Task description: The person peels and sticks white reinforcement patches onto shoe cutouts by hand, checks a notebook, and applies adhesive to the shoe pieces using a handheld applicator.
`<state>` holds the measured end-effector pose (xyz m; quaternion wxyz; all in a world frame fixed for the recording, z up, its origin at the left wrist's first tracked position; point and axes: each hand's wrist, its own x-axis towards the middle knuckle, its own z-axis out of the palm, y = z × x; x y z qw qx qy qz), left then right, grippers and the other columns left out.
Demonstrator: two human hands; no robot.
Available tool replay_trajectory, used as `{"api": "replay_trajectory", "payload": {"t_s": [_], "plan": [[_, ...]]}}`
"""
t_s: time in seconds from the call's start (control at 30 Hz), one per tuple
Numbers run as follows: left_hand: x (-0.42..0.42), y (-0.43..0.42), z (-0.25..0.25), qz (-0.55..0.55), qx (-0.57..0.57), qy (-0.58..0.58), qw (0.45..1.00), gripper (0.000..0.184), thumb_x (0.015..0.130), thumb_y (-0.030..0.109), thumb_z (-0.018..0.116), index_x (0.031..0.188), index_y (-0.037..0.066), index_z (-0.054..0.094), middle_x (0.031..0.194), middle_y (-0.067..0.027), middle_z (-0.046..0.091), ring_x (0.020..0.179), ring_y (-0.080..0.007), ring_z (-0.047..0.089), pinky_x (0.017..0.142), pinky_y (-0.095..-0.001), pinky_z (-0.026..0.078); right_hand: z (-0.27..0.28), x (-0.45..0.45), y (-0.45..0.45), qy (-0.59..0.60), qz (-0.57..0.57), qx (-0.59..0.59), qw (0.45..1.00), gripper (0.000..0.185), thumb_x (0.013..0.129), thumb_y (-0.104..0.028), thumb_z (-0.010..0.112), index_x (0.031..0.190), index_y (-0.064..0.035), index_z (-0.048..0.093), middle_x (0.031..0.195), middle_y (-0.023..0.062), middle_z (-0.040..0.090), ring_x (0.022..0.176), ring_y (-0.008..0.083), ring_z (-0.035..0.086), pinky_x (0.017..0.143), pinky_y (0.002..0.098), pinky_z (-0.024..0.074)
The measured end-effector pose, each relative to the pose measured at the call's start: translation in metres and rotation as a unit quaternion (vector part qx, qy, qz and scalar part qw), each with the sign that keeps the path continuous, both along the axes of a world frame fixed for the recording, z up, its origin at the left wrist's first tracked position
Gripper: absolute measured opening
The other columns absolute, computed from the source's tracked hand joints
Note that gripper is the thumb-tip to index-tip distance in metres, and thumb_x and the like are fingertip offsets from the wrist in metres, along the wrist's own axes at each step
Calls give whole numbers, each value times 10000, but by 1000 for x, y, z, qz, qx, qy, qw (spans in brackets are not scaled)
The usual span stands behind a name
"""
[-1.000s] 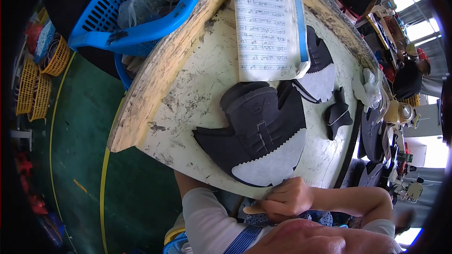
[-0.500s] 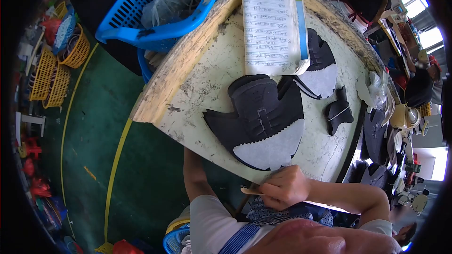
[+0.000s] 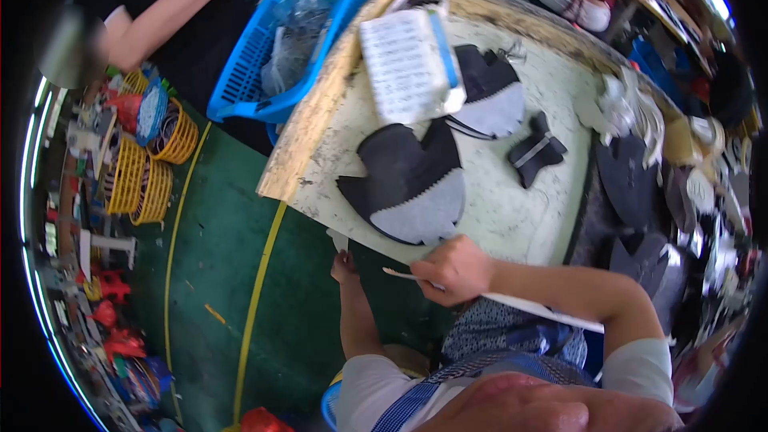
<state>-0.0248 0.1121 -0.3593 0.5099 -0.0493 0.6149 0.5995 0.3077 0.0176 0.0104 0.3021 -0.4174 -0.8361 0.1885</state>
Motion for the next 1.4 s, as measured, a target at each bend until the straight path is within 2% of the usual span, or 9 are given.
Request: {"api": "replay_trajectory", "payload": {"t_s": [0.13,0.4,0.57,0.8,0.97,1.07,1.17,1.23,1.4], "plan": [[3,-66,33,-69,-16,-48,996,152,886,-57,605,1026,-116,604,1022,-128,603,959,-219,644,909,-330,609,-6,2,-1,11,-4,2,1000,135,754,-169,638,802,-79,550,583,91,564,547,326,616,494,455,476],[36,-169,120,-153,-23,-67,986,373,992,1,467,1364,-11,494,1238,-116,625,1171,-229,634,991,-329,558,7,2,-11,71,-60,-157,983,233,788,-178,612,968,-34,586,729,203,649,726,442,652,652,547,500],[62,-191,146,-218,-35,-45,974,299,961,-4,506,1252,38,561,1175,-77,662,1119,-213,658,1006,-351,551,51,43,-68,134,-64,-250,957,276,838,-130,578,1095,-28,570,798,240,658,767,463,652,718,546,503],[90,-212,111,-347,-32,-121,930,289,891,19,554,1178,24,588,1171,-105,636,1100,-277,641,974,-435,554,107,128,-185,220,-37,-276,935,211,806,-57,633,1006,11,634,840,197,668,789,368,683,700,426,527],[119,-237,186,-471,-4,42,881,194,876,61,533,1041,18,624,1008,-100,665,926,-226,656,831,-361,546,122,177,-254,343,-128,-349,863,183,736,-52,481,710,41,637,647,106,605,571,193,590,547,329,454],[113,-243,220,-524,108,150,831,171,879,55,509,996,13,626,869,-91,667,804,-189,633,719,-308,510,121,191,-287,433,-223,-316,814,182,814,-62,502,742,34,639,675,64,592,597,111,541,537,286,406],[151,-239,326,-496,271,149,811,163,850,28,471,932,6,610,839,-103,651,724,-146,585,685,-283,470,134,194,-309,411,-347,-329,776,203,867,-97,545,786,36,675,726,68,632,635,103,557,564,281,416],[172,-235,363,-510,332,149,780,165,839,26,478,922,-6,616,825,-53,622,737,-113,577,696,-252,457,115,209,-327,266,-468,-153,829,211,918,-114,576,776,19,657,724,31,597,639,98,535,566,286,399],[240,-225,405,-571,388,94,717,137,930,113,552,946,-12,606,838,-1,567,787,-69,501,683,-245,398,98,285,-367,-63,-743,-18,666,233,973,-180,652,816,-17,598,700,95,543,607,172,529,575,346,420]]}}
